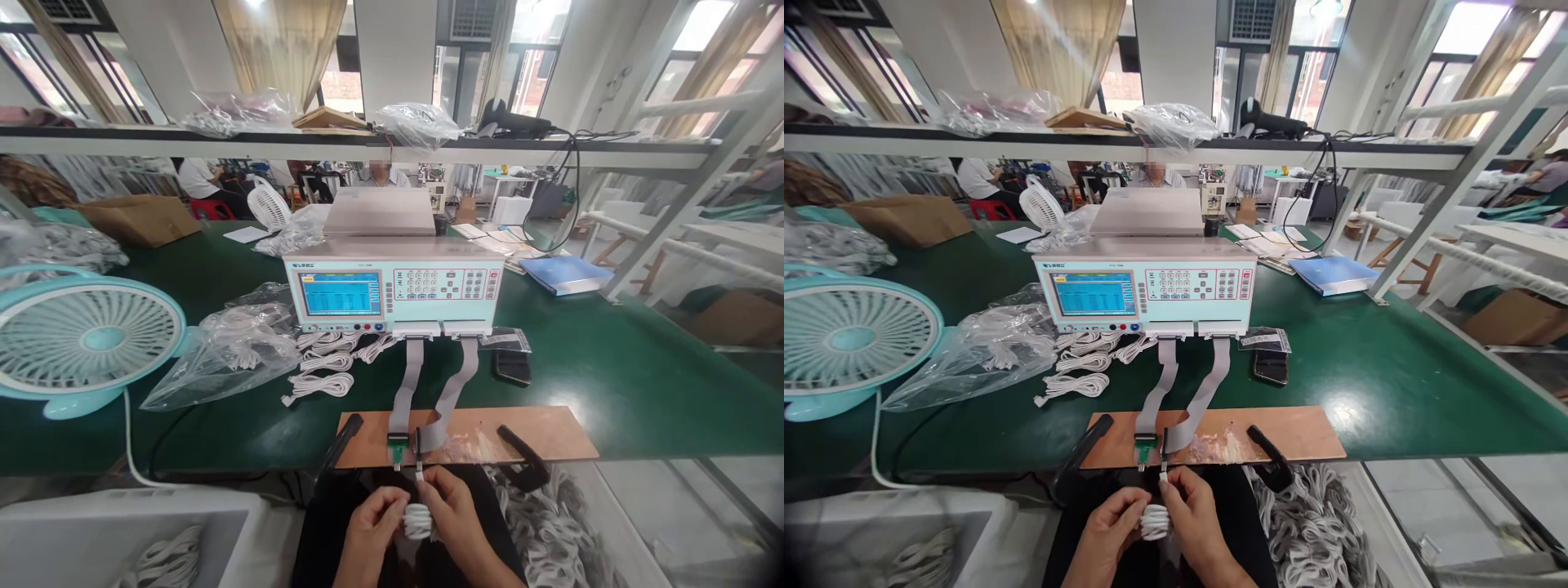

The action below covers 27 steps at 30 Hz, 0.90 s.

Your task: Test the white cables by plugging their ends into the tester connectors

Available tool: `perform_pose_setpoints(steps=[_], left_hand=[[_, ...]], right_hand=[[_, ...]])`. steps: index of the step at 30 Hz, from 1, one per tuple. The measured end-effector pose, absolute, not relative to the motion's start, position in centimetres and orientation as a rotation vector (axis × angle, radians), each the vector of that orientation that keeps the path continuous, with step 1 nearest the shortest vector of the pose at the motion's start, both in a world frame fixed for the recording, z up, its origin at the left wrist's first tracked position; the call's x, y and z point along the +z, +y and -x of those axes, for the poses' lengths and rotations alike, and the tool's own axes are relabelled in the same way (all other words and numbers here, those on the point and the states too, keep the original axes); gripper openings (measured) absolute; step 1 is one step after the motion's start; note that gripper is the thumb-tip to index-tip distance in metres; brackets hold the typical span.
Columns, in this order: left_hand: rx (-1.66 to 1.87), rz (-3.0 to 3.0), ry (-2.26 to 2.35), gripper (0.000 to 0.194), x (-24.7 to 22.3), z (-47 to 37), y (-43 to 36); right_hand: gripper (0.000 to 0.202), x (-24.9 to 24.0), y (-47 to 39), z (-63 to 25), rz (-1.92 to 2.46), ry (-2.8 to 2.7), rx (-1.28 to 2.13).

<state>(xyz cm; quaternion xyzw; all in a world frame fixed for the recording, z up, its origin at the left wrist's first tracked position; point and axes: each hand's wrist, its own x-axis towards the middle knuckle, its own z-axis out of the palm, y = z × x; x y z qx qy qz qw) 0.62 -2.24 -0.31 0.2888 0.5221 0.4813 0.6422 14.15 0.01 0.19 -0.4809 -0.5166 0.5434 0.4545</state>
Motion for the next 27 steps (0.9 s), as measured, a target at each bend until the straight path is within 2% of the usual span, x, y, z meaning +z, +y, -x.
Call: perform_pose_setpoints(steps=[10,13,17,21,27], left_hand=[[0.948,-0.408,0.682,0.011,0.8,0.5,-2.3],[0.962,-0.402,0.640,0.022,0.7,0.9,-2.5],[1.049,-0.536,0.883,0.016,0.6,0.5,-2.3],[0.993,-0.874,1.135,0.026,0.1,0.2,-1.4],[1.090,-1.196,1.282,0.029,0.1,0.5,-0.6]], right_hand=[[0.031,0.6,0.0,-13.7,1.150,-0.989,1.537],[0.031,0.7,0.2,-13.4,1.154,-0.841,1.628],[0.032,1.1,0.2,-13.1,1.126,-0.764,1.679],[0.030,1.7,0.2,-13.2,1.094,-0.774,1.720],[0.030,1.9,0.3,-13.5,1.078,-0.773,1.751]])
